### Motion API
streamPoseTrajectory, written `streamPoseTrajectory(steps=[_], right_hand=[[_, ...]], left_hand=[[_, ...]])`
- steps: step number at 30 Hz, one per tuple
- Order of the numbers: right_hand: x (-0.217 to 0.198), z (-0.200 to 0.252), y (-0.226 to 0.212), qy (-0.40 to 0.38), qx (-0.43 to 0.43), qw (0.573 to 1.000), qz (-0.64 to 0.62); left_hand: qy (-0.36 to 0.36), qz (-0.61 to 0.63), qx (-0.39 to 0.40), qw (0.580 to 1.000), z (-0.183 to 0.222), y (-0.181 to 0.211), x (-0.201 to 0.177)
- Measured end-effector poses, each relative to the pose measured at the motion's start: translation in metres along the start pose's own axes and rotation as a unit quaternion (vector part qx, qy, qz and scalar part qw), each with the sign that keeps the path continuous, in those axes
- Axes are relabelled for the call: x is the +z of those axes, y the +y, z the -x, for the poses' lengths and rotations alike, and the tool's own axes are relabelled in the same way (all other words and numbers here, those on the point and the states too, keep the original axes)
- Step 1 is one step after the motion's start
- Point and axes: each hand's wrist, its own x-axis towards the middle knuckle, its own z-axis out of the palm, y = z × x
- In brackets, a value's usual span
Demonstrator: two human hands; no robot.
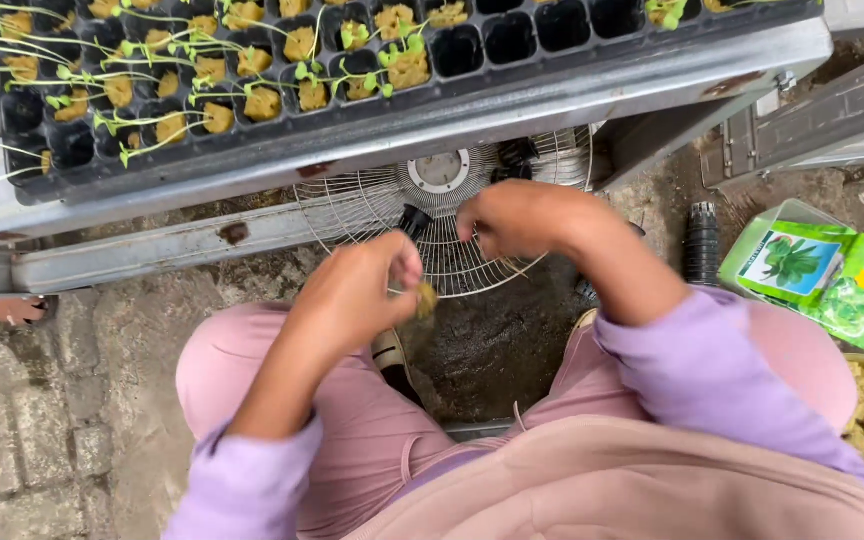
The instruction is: The person transplants seedlings from a nursery tray into individual black plastic pots by hand, placing each seedling into a pot and pressing it down, then setting the potted seedling on the floor or a shelf.
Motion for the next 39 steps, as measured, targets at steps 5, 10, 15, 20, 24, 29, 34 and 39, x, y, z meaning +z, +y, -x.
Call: streamPoseTrajectory(steps=[5,10,15,20,24,29,34,39], right_hand=[[0.064,-0.103,0.089,0.172,0.116,0.978,-0.031],[0.099,-0.171,0.14,0.284,0.112,0.951,-0.05],[0.104,-0.227,0.143,0.387,-0.001,0.918,0.086],[0.111,-0.247,0.153,0.363,0.047,0.93,-0.007],[0.079,-0.211,0.112,0.274,0.13,0.883,-0.358],[0.088,-0.2,0.117,0.234,0.017,0.826,-0.513],[0.071,-0.17,0.092,0.262,0.053,0.809,-0.523],[0.055,-0.15,0.081,0.258,0.031,0.811,-0.524]], left_hand=[[0.01,-0.038,-0.086,0.996,-0.081,-0.074,0.02],[0.073,-0.021,-0.05,0.996,-0.144,-0.163,0.046],[0.082,0.103,-0.115,0.985,-0.194,-0.211,0.061],[0.082,0.111,-0.142,0.98,-0.215,-0.249,0.091],[0.134,-0.056,-0.05,0.988,-0.217,-0.235,0.087],[0.148,-0.072,-0.087,0.982,-0.208,-0.203,0.08],[0.158,0.037,-0.072,0.984,-0.209,-0.197,0.091],[0.135,0.127,-0.117,0.976,-0.218,-0.213,0.102]])
